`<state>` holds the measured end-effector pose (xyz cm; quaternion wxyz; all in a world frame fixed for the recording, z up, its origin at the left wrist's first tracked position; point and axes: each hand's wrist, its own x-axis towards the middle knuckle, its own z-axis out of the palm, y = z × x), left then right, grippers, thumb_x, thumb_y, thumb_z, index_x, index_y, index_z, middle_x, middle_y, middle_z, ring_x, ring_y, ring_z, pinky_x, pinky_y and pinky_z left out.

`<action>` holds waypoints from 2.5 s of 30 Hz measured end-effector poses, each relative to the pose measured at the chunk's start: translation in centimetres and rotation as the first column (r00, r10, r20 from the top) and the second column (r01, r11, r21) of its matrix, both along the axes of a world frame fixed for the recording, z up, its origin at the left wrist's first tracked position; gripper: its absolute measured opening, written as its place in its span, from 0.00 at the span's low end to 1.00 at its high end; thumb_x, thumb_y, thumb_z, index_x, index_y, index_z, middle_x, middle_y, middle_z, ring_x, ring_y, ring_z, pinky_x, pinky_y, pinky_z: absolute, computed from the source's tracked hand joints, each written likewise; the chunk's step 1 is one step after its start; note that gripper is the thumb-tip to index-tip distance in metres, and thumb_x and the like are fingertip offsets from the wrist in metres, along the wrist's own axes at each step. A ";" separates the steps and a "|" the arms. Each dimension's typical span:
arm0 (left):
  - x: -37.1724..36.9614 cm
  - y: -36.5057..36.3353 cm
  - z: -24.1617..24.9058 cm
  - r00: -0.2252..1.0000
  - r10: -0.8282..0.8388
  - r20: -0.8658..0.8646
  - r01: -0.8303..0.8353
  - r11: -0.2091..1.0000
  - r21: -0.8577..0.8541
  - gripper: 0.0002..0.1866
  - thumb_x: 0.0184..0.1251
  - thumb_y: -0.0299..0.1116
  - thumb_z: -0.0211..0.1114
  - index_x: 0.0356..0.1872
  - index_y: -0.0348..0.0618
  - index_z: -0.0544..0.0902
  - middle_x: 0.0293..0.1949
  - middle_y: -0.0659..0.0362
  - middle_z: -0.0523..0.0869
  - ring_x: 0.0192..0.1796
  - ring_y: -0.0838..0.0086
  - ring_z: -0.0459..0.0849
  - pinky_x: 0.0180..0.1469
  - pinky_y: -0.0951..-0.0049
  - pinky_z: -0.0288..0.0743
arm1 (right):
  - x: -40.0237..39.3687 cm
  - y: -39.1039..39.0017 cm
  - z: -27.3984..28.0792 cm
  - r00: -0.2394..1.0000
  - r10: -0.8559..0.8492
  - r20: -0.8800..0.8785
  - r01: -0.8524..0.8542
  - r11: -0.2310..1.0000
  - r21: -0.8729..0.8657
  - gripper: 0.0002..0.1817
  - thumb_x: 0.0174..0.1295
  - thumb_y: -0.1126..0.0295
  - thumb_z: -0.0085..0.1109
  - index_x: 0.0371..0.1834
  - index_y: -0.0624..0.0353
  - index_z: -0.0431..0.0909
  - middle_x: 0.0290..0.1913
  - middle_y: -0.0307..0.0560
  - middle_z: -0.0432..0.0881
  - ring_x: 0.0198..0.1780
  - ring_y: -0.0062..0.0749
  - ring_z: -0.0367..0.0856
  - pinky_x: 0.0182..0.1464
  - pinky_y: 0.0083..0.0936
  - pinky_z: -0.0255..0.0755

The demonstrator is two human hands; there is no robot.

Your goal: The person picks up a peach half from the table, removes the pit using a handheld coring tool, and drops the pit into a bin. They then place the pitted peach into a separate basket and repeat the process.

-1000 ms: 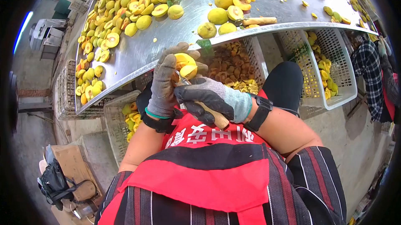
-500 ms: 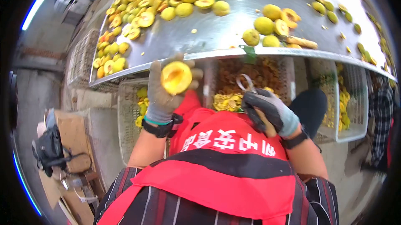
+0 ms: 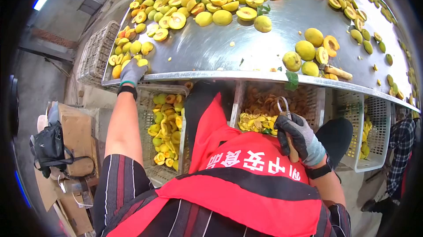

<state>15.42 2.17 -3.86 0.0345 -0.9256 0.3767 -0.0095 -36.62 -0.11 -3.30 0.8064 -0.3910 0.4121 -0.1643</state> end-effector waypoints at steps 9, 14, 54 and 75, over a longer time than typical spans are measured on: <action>-17.4 -1.5 0.3 -0.321 -0.874 -0.365 -0.708 0.478 -0.521 0.25 0.60 0.37 0.59 0.55 0.31 0.71 0.53 0.44 0.77 0.53 0.52 0.78 0.51 0.57 0.78 | 2.8 -1.0 2.8 0.983 0.174 -0.065 -0.181 0.976 -0.124 0.11 0.65 0.62 0.52 0.39 0.58 0.68 0.19 0.39 0.70 0.14 0.22 0.69 0.16 0.19 0.65; -26.7 -0.9 -0.4 -0.504 -0.818 -0.277 -0.715 0.575 -0.397 0.26 0.64 0.45 0.54 0.54 0.32 0.73 0.53 0.43 0.77 0.55 0.48 0.76 0.53 0.50 0.75 | 5.3 -1.3 5.1 0.954 0.200 -0.222 -0.279 0.866 -0.415 0.13 0.65 0.61 0.53 0.41 0.61 0.69 0.22 0.46 0.76 0.21 0.28 0.76 0.22 0.24 0.70; -31.9 -0.8 2.6 -0.274 -0.600 -0.752 -0.027 0.786 -0.618 0.12 0.61 0.33 0.61 0.31 0.31 0.82 0.32 0.52 0.84 0.34 0.71 0.82 0.39 0.74 0.76 | 2.4 0.0 4.7 0.899 0.437 -0.032 -0.438 0.895 -0.080 0.14 0.60 0.58 0.53 0.30 0.58 0.70 0.17 0.42 0.73 0.14 0.27 0.72 0.17 0.25 0.67; -33.4 -0.4 0.3 -0.323 -0.797 -0.510 -0.390 0.603 -0.696 0.17 0.69 0.41 0.55 0.40 0.33 0.79 0.39 0.48 0.83 0.39 0.59 0.85 0.37 0.66 0.83 | 3.0 1.2 2.5 0.860 0.017 0.510 -0.272 0.861 0.431 0.13 0.65 0.55 0.51 0.34 0.53 0.72 0.15 0.34 0.65 0.11 0.20 0.62 0.13 0.17 0.56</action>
